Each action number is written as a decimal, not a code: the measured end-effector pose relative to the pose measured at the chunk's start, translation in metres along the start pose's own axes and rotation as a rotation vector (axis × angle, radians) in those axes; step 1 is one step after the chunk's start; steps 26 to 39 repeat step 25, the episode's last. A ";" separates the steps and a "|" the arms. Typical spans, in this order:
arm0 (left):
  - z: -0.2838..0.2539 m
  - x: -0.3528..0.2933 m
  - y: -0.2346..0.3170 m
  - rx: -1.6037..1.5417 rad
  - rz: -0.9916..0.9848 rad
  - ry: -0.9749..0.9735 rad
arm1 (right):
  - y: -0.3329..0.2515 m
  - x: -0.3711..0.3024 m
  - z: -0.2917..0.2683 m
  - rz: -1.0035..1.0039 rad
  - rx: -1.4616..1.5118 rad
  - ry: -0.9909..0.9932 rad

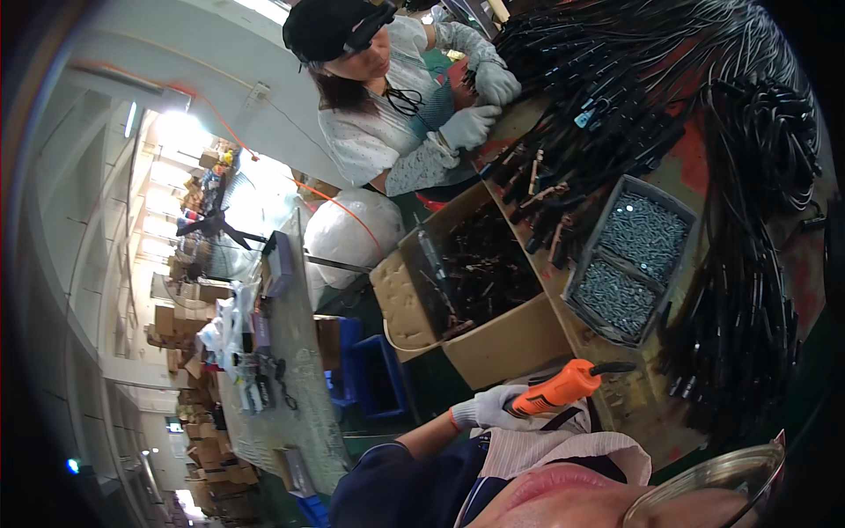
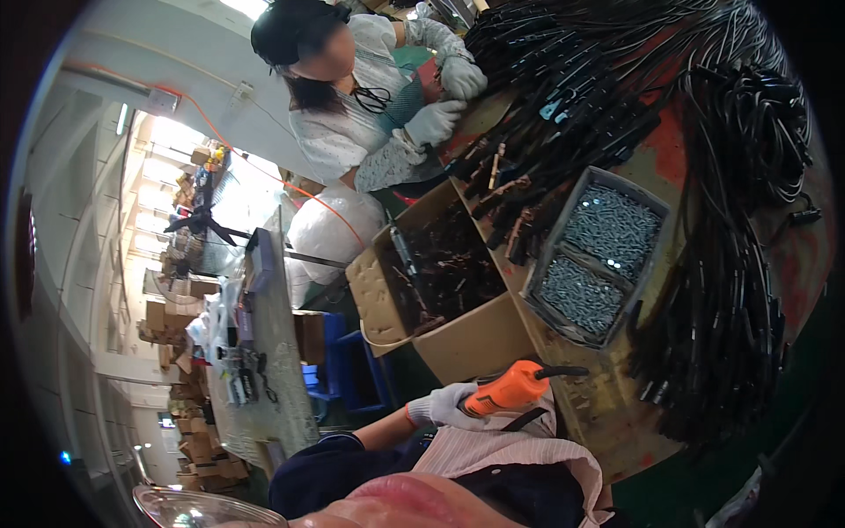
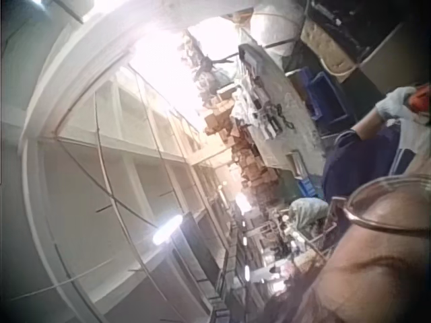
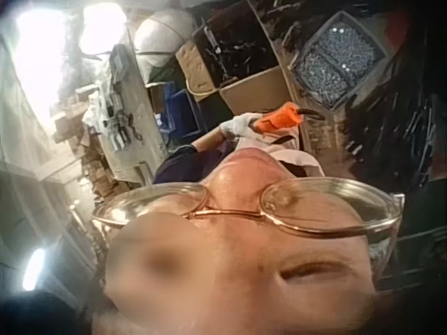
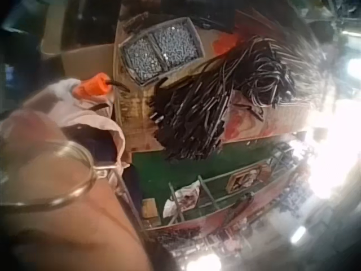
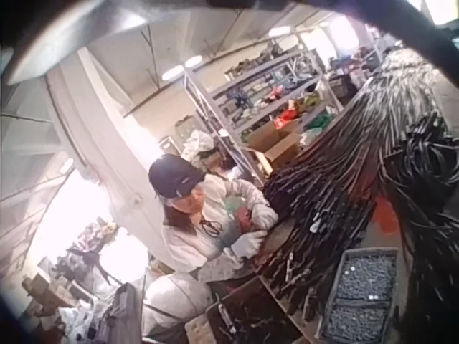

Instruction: The person assembles black tube components by driving screws into them with an electric screwdriver.

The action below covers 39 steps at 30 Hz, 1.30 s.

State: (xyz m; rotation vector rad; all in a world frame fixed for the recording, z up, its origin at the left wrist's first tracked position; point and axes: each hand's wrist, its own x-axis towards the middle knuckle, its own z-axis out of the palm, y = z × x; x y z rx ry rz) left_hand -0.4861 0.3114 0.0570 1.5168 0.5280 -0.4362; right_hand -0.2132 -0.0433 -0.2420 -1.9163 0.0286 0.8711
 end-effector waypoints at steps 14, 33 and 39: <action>0.088 0.045 -0.045 -0.702 0.243 0.348 | 0.001 -0.121 -0.091 -0.050 0.057 -0.050; 0.058 0.072 -0.015 -0.178 0.319 0.284 | -0.130 -0.283 -0.122 -0.038 0.159 -0.293; 0.058 0.072 -0.015 -0.178 0.319 0.284 | -0.130 -0.283 -0.122 -0.038 0.159 -0.293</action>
